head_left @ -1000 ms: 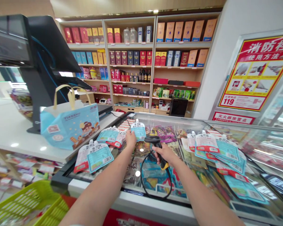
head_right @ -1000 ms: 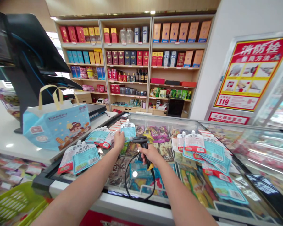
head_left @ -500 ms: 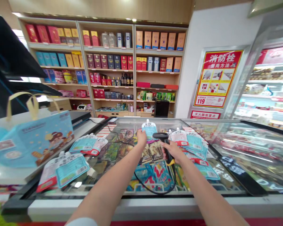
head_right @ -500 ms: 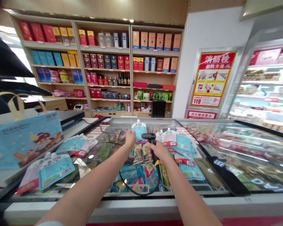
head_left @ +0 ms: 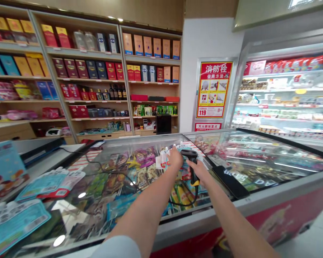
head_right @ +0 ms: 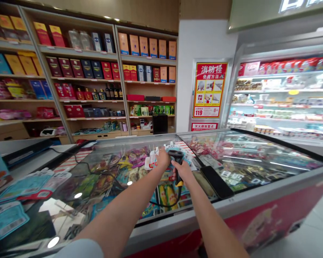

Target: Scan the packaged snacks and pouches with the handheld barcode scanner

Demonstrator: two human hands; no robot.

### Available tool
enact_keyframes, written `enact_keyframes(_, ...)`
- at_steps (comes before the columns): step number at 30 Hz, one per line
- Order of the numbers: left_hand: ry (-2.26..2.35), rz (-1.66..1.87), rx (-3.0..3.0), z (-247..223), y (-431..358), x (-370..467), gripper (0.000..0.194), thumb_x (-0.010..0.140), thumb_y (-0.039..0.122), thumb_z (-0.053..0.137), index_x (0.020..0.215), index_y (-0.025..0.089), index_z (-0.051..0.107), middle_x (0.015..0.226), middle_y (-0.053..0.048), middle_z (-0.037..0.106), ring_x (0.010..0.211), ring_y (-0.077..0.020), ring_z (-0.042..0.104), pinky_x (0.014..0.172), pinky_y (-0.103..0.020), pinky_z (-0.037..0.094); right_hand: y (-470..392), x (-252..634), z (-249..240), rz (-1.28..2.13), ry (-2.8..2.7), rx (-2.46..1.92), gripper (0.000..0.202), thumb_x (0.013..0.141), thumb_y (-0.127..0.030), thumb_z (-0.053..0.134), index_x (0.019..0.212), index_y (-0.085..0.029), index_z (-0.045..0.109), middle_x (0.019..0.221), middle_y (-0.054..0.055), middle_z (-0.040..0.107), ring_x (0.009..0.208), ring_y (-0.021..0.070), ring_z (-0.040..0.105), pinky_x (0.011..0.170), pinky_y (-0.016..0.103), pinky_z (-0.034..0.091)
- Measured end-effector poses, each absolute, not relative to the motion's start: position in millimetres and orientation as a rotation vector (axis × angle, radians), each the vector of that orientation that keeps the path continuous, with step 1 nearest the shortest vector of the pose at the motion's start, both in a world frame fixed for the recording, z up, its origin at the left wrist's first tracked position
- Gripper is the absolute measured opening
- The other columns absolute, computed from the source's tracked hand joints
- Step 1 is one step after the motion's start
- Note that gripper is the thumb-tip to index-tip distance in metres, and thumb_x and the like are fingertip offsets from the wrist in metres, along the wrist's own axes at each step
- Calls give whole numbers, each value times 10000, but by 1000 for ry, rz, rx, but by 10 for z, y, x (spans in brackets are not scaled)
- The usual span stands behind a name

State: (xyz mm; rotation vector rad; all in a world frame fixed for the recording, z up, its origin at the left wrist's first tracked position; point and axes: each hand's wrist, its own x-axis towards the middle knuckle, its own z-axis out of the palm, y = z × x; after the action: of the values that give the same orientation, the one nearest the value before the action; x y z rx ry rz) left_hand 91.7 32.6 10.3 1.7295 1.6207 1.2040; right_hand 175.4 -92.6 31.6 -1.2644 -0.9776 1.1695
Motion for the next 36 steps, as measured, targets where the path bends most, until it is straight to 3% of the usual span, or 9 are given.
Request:
enact_keyframes(3, 1679, 1151, 1876, 91, 273, 945, 429, 812, 68, 450, 1198, 182, 599, 1383, -178, 529, 1395, -306, 346, 1136, -565, 163, -933, 1784, 289, 1176, -982, -1258, 294, 711, -379, 721, 751, -224, 474, 482, -56, 524, 379, 131, 513, 403, 279, 479)
enact_keyframes(8, 1686, 1151, 1886, 159, 217, 801, 428, 816, 93, 459, 1206, 183, 608, 1463, -180, 444, 1394, -287, 353, 1152, -552, 162, -930, 1709, 325, 1194, -958, -1242, 292, 739, -381, 694, 728, -229, 446, 466, -60, 514, 357, 119, 481, 383, 268, 461)
enact_keyframes(13, 1823, 1199, 1808, 302, 178, 334, 393, 857, 129, 428, 1199, 193, 610, 1454, -162, 461, 1376, -265, 390, 1166, -516, 158, -854, 1436, 309, 1269, -1004, -1207, 309, 736, -388, 710, 730, -218, 452, 470, -61, 516, 364, 118, 496, 386, 266, 473)
enact_keyframes(19, 2195, 1142, 1642, 375, 64, -764, 452, 865, 202, 467, 1315, 172, 484, 1409, -156, 503, 1309, -256, 471, 1157, -469, 210, -751, 805, 268, 1353, -1106, -1148, 269, 765, -353, 694, 761, -195, 477, 460, -58, 533, 355, 103, 488, 371, 242, 478)
enact_keyframes(27, 2704, 933, 1374, 310, -308, -2686, 504, 824, 302, 552, 1283, 106, 484, 1387, -222, 490, 1319, -315, 441, 1040, -457, 364, -682, -109, 368, 1553, -1207, -1101, 276, 756, -338, 713, 728, -204, 473, 446, -57, 519, 344, 103, 477, 354, 230, 462)
enact_keyframes(34, 2877, 601, 1094, 360, -549, -3739, 754, 597, 457, 784, 1237, 155, 524, 1292, -283, 548, 1207, -426, 518, 913, -533, 409, -560, -540, 195, 1614, -1235, -1094, 254, 783, -334, 665, 723, -202, 456, 438, -63, 514, 336, 92, 464, 343, 211, 445)
enact_keyframes(36, 2880, 580, 1131, 366, -557, -3833, 740, 551, 446, 814, 1180, 163, 547, 1267, -291, 561, 1205, -447, 512, 914, -555, 396, -530, -556, 108, 1615, -1245, -1111, 264, 776, -339, 671, 712, -200, 455, 442, -60, 515, 333, 91, 470, 348, 211, 451)
